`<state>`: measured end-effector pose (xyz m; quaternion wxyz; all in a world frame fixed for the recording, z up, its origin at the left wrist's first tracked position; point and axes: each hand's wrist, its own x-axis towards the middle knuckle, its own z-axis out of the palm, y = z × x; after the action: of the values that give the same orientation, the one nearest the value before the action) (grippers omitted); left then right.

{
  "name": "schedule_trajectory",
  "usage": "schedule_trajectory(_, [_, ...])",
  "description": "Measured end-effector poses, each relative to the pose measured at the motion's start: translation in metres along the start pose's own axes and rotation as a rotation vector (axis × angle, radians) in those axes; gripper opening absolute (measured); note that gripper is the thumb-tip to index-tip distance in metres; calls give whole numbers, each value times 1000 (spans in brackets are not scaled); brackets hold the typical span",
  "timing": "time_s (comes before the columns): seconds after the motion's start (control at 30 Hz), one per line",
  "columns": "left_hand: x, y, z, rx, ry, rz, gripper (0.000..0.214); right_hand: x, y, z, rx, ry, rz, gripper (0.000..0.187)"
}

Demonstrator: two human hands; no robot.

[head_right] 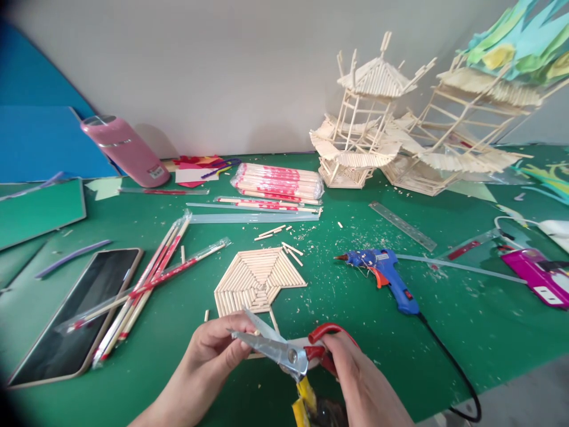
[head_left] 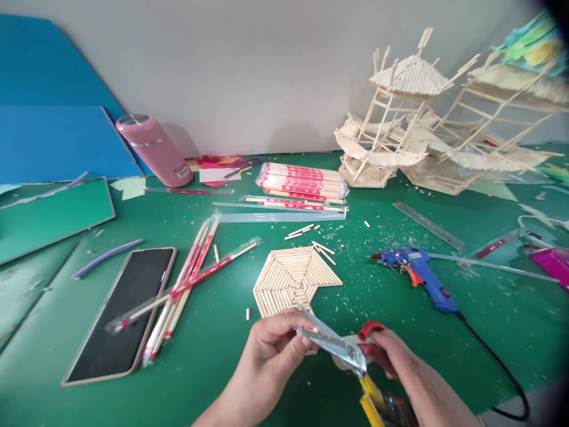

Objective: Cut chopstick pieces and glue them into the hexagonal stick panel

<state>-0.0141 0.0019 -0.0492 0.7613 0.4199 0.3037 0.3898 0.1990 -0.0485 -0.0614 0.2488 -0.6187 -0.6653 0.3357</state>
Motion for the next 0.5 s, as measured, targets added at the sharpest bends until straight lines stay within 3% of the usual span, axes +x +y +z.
schedule_trajectory(0.4, [2,4,-1,36,-13,27,8,0,-2,-2,130,-5,58,8])
schedule_trajectory(0.5, [2,4,0,58,-13,32,8,3,0,0,144,-2,66,11])
